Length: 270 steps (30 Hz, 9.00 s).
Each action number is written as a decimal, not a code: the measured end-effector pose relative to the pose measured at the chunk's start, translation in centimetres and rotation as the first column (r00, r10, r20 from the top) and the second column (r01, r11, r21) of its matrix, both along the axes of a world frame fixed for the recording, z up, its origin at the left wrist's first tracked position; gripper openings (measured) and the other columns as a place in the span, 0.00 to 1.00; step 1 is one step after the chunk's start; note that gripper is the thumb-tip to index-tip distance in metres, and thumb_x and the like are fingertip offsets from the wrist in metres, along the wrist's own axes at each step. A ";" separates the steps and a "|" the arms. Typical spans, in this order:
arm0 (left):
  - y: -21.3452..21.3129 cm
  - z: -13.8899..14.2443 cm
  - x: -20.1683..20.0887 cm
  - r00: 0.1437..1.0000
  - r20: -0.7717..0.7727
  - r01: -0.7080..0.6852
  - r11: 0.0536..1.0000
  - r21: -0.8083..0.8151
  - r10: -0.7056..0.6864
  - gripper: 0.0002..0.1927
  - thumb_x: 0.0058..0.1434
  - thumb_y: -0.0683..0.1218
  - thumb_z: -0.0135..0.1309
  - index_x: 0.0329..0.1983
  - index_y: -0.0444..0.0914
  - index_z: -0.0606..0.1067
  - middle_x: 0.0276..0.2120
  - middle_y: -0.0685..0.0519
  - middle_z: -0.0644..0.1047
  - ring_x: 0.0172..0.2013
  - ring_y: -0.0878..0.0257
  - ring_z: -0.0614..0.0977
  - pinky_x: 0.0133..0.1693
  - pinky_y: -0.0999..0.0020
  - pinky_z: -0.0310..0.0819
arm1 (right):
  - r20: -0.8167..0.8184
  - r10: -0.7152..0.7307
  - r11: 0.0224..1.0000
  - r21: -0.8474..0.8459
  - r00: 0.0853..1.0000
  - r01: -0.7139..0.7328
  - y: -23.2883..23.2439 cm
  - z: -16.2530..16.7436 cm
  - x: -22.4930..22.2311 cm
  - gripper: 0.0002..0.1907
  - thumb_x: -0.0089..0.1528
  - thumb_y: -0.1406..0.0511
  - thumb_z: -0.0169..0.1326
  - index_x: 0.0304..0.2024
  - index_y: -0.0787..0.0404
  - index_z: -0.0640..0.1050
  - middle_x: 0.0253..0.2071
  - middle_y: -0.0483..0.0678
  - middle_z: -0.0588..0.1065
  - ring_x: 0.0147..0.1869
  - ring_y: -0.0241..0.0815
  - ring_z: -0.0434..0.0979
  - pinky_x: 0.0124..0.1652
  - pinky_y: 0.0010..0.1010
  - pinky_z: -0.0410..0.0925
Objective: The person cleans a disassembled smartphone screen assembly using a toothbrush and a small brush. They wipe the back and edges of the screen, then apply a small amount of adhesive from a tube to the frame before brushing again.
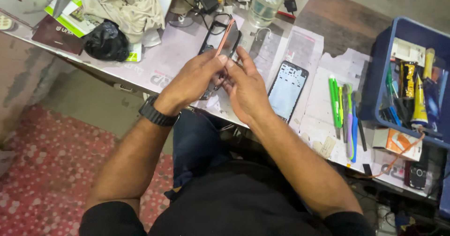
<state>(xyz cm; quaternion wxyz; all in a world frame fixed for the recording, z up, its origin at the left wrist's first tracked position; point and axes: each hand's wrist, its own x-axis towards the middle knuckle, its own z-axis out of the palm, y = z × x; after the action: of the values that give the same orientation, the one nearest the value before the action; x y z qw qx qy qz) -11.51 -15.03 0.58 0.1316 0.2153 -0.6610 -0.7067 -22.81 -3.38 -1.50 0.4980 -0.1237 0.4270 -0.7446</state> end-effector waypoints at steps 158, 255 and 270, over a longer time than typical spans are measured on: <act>8.0 -1.1 -1.8 0.962 -0.253 0.220 0.839 0.498 -0.102 0.28 0.60 0.35 0.50 0.66 0.27 0.64 0.48 0.47 0.78 0.41 0.64 0.84 0.37 0.66 0.87 | -0.170 -0.202 0.976 0.040 0.964 0.212 9.6 1.6 -5.5 0.25 0.62 0.76 0.59 0.61 0.66 0.68 0.48 0.51 0.78 0.49 0.41 0.80 0.49 0.34 0.75; 10.9 -4.1 -2.6 0.926 -0.304 -0.166 0.965 0.201 0.223 0.13 0.68 0.30 0.49 0.55 0.25 0.72 0.43 0.43 0.79 0.37 0.63 0.82 0.43 0.67 0.82 | -0.977 0.186 0.693 0.205 0.103 0.692 29.5 7.7 -6.9 0.06 0.62 0.72 0.63 0.41 0.64 0.80 0.36 0.52 0.78 0.31 0.43 0.78 0.31 0.31 0.71; 9.8 -4.8 -2.7 0.834 -0.408 -0.188 0.887 0.421 0.371 0.13 0.66 0.32 0.48 0.53 0.28 0.70 0.42 0.43 0.79 0.36 0.58 0.83 0.36 0.62 0.84 | -0.897 0.378 0.821 0.209 -0.231 0.532 16.6 3.1 -5.7 0.35 0.58 0.53 0.68 0.60 0.65 0.74 0.58 0.63 0.69 0.60 0.65 0.68 0.54 0.56 0.64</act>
<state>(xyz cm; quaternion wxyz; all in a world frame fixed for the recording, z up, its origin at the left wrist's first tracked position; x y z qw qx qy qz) -14.25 -5.25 -4.20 0.3517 0.1508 -0.4258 -0.8199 -28.51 13.21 1.55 -0.0771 -0.4745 0.8484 -0.2218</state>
